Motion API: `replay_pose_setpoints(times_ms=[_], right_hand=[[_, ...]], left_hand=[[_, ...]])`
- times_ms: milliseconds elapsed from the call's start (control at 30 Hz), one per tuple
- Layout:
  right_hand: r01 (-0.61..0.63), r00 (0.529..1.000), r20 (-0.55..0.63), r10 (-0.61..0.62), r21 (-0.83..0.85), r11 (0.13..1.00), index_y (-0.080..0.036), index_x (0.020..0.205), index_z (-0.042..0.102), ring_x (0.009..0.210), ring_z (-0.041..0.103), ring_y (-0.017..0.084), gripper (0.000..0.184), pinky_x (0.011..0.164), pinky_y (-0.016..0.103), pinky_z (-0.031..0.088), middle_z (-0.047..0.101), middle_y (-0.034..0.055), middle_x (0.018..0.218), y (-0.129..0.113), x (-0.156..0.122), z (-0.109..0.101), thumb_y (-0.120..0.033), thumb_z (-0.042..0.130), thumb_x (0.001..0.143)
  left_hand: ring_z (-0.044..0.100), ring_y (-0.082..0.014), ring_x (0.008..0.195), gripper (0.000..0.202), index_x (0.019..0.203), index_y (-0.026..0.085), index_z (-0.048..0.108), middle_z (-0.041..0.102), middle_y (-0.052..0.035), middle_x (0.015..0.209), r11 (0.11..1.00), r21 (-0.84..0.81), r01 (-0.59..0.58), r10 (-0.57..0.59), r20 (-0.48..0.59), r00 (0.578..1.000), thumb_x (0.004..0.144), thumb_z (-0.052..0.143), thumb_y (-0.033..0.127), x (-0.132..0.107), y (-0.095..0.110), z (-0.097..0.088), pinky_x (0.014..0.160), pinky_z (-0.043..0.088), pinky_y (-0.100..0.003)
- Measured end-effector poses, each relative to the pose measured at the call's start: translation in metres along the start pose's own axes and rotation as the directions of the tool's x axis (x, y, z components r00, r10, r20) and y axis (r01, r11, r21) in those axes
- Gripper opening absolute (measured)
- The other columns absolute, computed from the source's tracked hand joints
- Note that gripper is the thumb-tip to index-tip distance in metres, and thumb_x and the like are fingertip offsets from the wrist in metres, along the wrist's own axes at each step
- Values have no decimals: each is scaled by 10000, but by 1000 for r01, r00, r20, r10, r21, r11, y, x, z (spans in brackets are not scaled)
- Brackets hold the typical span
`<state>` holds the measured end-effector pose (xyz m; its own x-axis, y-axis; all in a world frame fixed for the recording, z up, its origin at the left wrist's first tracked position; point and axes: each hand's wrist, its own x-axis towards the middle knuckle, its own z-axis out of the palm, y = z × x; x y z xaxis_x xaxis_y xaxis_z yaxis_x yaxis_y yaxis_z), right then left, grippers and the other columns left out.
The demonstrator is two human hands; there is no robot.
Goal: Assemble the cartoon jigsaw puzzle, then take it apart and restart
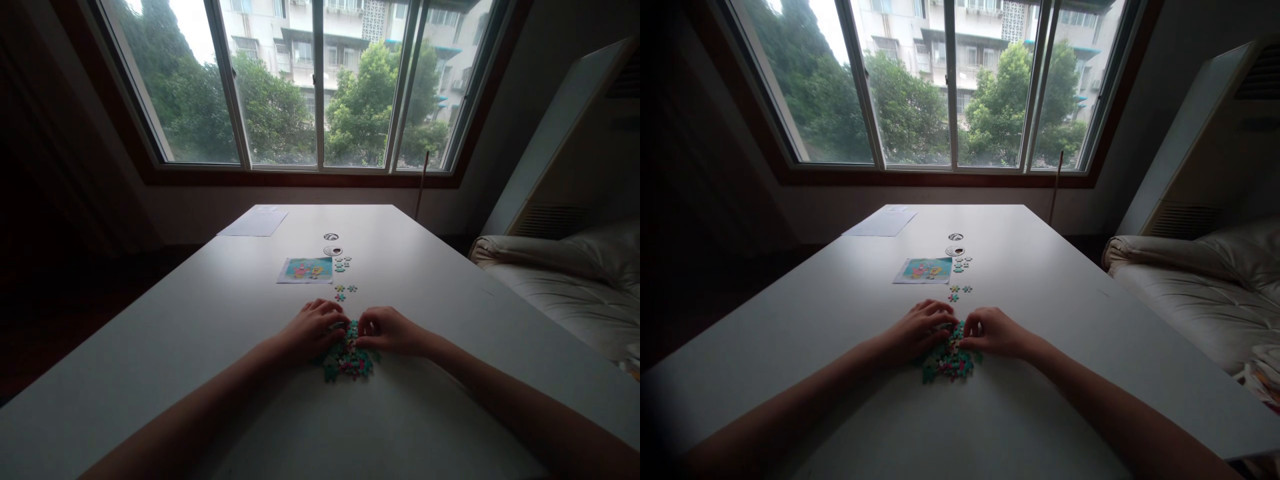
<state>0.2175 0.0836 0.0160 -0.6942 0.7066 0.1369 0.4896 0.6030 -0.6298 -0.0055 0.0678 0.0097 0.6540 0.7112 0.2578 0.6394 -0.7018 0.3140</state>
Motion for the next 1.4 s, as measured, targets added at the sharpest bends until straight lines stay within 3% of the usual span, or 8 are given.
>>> replay_pose_setpoints(times_ms=[233,400,567,767,933,1067,1267,1400], right_hand=[[-99,992,96,82,185,978,-145,730,592,550,444,80,186,506,195,351,532,-21,609,7,1,-9,-325,624,697],[-59,995,-58,80,304,951,-137,721,581,552,459,81,237,523,205,354,542,-15,606,6,4,-5,-368,630,701],[-53,986,-131,108,363,930,-145,723,562,536,460,80,278,504,206,351,535,-21,593,-6,4,6,-416,621,710],[37,977,-213,9,212,976,-157,738,569,574,466,87,232,543,213,385,555,-10,644,-14,2,8,-386,604,739],[149,922,-352,-160,-59,987,-198,947,581,636,497,110,260,627,253,414,566,5,728,-12,-2,8,-359,615,747],[194,893,-364,-264,-219,956,-216,981,592,658,514,119,244,671,277,402,586,9,736,-9,-3,8,-337,603,769],[226,881,-355,-312,-263,938,-209,956,596,659,531,119,229,662,269,397,599,9,727,-9,-2,8,-345,602,772],[197,859,-412,-305,-283,939,-201,938,592,614,515,114,217,640,268,406,601,10,723,-7,-2,4,-338,602,770]], left_hand=[[441,-231,1052,237,1065,291,575,535,-40,1119,1000,-30,-4,4,-18,1000,876,447,358,-2,0,-2,912,334,-405],[456,-233,1035,235,1052,275,589,555,-51,1091,993,-116,-24,15,-73,997,845,503,345,-1,3,-1,892,361,-399],[499,-198,964,164,897,196,627,596,-69,981,961,-276,-37,-29,-229,973,833,517,300,5,13,5,855,401,-339],[564,-174,780,163,755,159,619,634,-51,783,889,-457,-2,-157,-308,938,796,562,306,9,14,8,730,442,-294],[564,-159,688,212,710,144,626,632,-39,701,837,-545,47,-245,-298,923,781,574,336,10,12,7,644,438,-259],[556,-155,673,225,702,140,635,628,-38,691,811,-581,65,-270,-274,923,769,579,347,10,13,6,597,428,-237],[542,-148,657,249,687,135,634,618,-32,671,810,-582,76,-266,-249,931,775,568,358,10,15,4,582,420,-228],[543,-144,675,259,707,147,630,618,-23,685,835,-545,79,-257,-259,931,818,509,347,9,13,3,634,422,-241]])
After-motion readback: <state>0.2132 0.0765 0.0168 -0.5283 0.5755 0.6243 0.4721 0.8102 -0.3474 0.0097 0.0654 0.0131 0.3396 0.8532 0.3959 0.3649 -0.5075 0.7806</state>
